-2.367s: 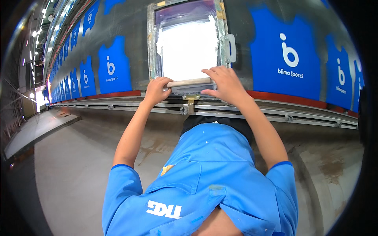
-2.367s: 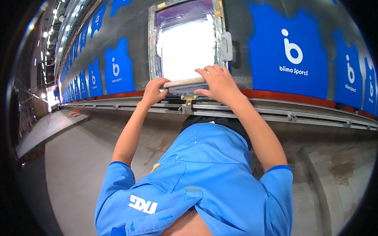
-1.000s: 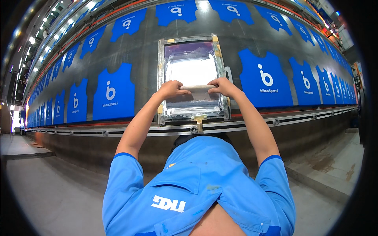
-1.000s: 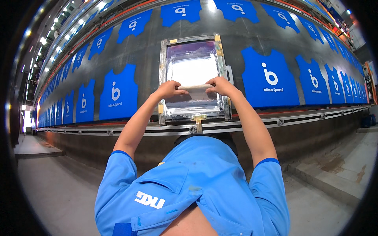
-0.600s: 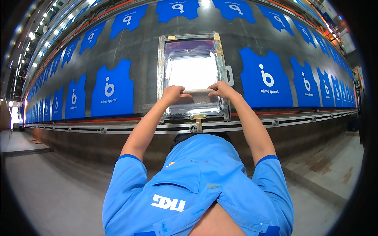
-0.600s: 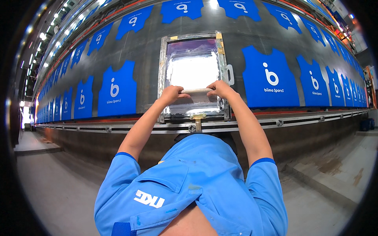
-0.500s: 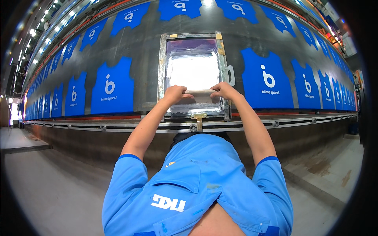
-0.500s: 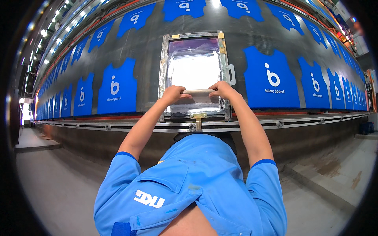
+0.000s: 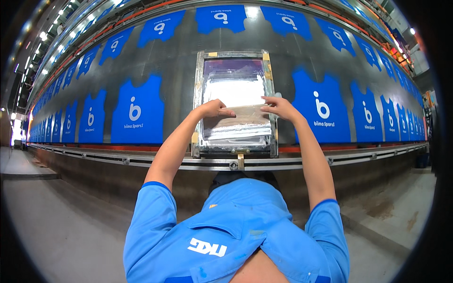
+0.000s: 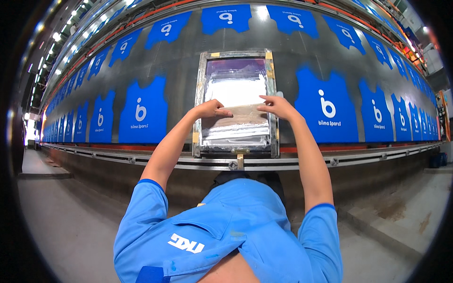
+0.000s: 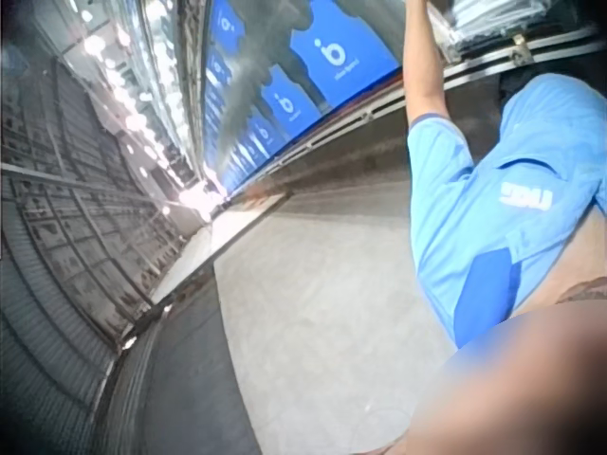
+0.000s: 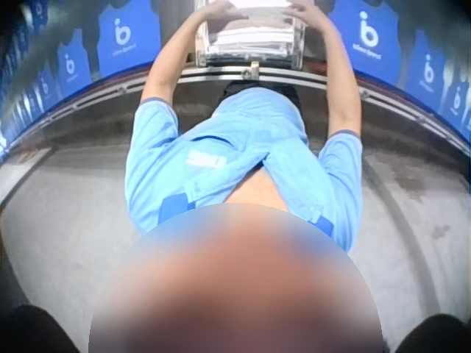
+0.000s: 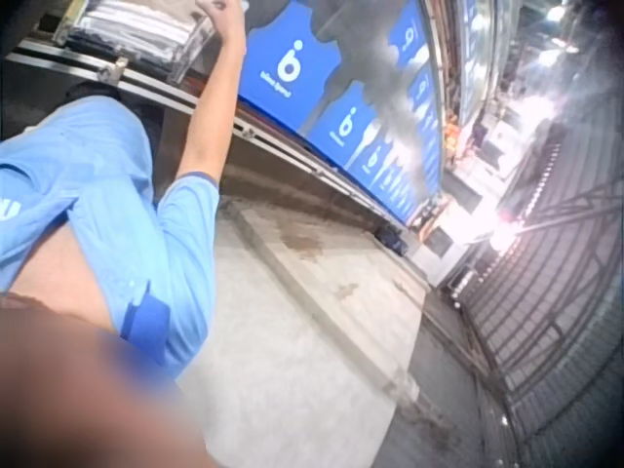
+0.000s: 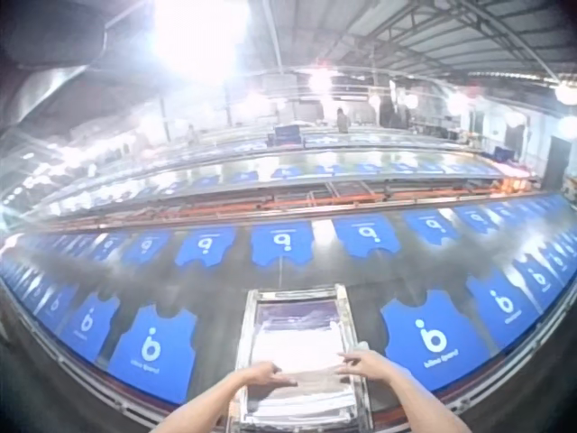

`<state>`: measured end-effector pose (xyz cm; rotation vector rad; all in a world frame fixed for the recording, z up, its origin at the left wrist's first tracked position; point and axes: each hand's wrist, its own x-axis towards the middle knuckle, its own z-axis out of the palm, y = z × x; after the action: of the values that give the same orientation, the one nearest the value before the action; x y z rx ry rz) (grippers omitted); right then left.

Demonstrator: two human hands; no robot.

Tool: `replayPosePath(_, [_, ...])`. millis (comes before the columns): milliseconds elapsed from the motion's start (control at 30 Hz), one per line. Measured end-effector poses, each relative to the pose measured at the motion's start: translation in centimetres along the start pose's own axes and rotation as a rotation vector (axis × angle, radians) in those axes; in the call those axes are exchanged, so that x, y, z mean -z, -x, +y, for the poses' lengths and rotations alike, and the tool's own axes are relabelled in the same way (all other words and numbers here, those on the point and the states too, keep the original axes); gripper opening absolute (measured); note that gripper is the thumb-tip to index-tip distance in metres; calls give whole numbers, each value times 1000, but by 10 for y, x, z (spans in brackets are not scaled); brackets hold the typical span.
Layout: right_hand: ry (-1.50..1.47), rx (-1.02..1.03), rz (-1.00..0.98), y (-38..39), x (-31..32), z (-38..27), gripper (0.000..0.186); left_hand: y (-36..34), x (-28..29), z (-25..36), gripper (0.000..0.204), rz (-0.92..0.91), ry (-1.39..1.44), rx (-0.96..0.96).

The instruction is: The person performs screen printing on a long fabric roll using a squeegee and ink. They repeatedly pull the squeegee across the screen to transfer white ink onto the fabric, then lift the screen to reveal the printed logo.

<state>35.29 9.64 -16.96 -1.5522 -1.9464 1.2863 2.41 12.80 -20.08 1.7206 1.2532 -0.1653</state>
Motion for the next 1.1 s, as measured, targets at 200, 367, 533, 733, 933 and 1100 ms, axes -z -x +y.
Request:
replayPosePath(200, [-499,49,636,131,57,70,36,18,-18,19,74,-164,375,174])
replayPosePath(367, [-465,-197,894,316,3,221,29,25,-90,62,68,-300,792,122])
replayPosePath(533, [-596,-527,993,518,-90,386,28,-29,-220,202,59,-275,1285,-85])
replayPosePath(733, [-429,-576,763,629,-101,509,29,-100,-302,396,39,-808,1536,-484])
replayPosePath(933, [-250,-571,833,641,115,451,32,-161,-385,516,41,-797,1567,-409])
replayPosePath(1100, [-350,-490,1034,659,244,537,27,-222,-434,569,60,-744,1339,-257])
